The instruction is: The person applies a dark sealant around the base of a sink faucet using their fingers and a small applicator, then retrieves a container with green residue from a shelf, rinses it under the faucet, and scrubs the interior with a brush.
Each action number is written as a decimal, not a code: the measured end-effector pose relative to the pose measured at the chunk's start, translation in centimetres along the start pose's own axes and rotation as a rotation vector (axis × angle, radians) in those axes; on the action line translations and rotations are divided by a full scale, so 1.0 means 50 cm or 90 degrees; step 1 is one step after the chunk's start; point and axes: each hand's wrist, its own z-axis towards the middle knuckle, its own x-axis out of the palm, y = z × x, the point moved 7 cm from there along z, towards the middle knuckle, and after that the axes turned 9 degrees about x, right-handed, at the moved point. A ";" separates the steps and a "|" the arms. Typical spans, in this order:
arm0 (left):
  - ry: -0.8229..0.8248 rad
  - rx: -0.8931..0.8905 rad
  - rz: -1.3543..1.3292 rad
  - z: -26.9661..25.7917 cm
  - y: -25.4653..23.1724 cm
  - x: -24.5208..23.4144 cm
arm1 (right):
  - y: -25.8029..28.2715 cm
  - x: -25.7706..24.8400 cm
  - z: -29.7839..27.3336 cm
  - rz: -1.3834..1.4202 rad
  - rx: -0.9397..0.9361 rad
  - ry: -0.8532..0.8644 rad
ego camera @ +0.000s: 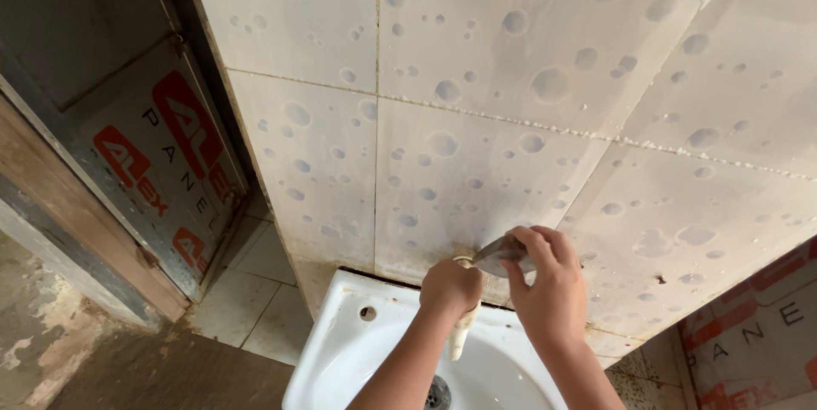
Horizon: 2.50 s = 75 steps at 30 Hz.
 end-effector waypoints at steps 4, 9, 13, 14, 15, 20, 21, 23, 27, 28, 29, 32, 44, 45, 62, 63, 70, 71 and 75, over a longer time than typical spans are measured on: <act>-0.006 -0.004 0.014 0.008 0.001 0.004 | 0.011 0.004 0.005 0.019 0.001 0.002; 0.005 0.009 0.027 0.008 0.006 0.010 | -0.025 0.010 0.003 0.026 0.066 0.045; -0.003 0.012 -0.002 0.009 0.014 0.011 | -0.061 0.013 -0.007 0.018 0.084 0.045; -0.007 0.015 -0.007 0.012 0.017 0.014 | -0.071 0.017 -0.016 0.010 0.074 0.046; -0.012 0.019 -0.013 0.016 0.021 0.017 | -0.082 0.022 -0.026 0.001 0.065 0.046; 0.071 0.048 -0.188 0.046 0.052 0.043 | -0.170 0.041 -0.073 -0.030 0.146 0.042; 0.105 0.054 -0.271 0.055 0.068 0.043 | -0.185 0.044 -0.080 -0.024 0.163 0.036; 0.092 -0.029 -0.372 0.073 0.149 0.030 | -0.216 0.062 -0.098 -0.003 0.235 0.058; 0.111 -0.137 -0.485 0.088 0.283 0.099 | -0.263 0.121 -0.114 0.169 0.321 0.068; 0.129 -0.167 -0.570 0.081 0.302 0.122 | -0.272 0.126 -0.113 0.143 0.291 0.046; 0.146 -0.197 -0.654 0.068 0.313 0.143 | -0.283 0.128 -0.114 0.116 0.262 0.024; 0.199 -0.236 -0.758 0.055 0.289 0.166 | -0.345 0.127 -0.127 0.044 0.294 0.013; 0.254 -0.079 -0.662 0.096 0.148 0.119 | -0.435 0.136 -0.147 0.163 0.410 0.034; 0.276 -0.050 -0.683 0.098 0.141 0.124 | -0.413 0.147 -0.141 0.156 0.373 0.045; 0.133 -0.124 -0.539 0.075 0.258 0.083 | -0.362 0.283 -0.228 0.223 0.460 -0.031; 0.112 -0.122 -0.475 0.079 0.283 0.068 | -0.347 0.306 -0.228 0.235 0.440 -0.025; -0.048 -0.012 -0.471 0.134 0.435 -0.081 | -0.156 0.425 -0.226 0.085 0.327 0.059; -0.062 0.017 -0.449 0.135 0.446 -0.100 | -0.139 0.439 -0.227 0.249 0.340 0.021; -0.151 0.025 -0.314 0.146 0.417 -0.131 | -0.172 0.463 -0.249 0.270 0.381 -0.014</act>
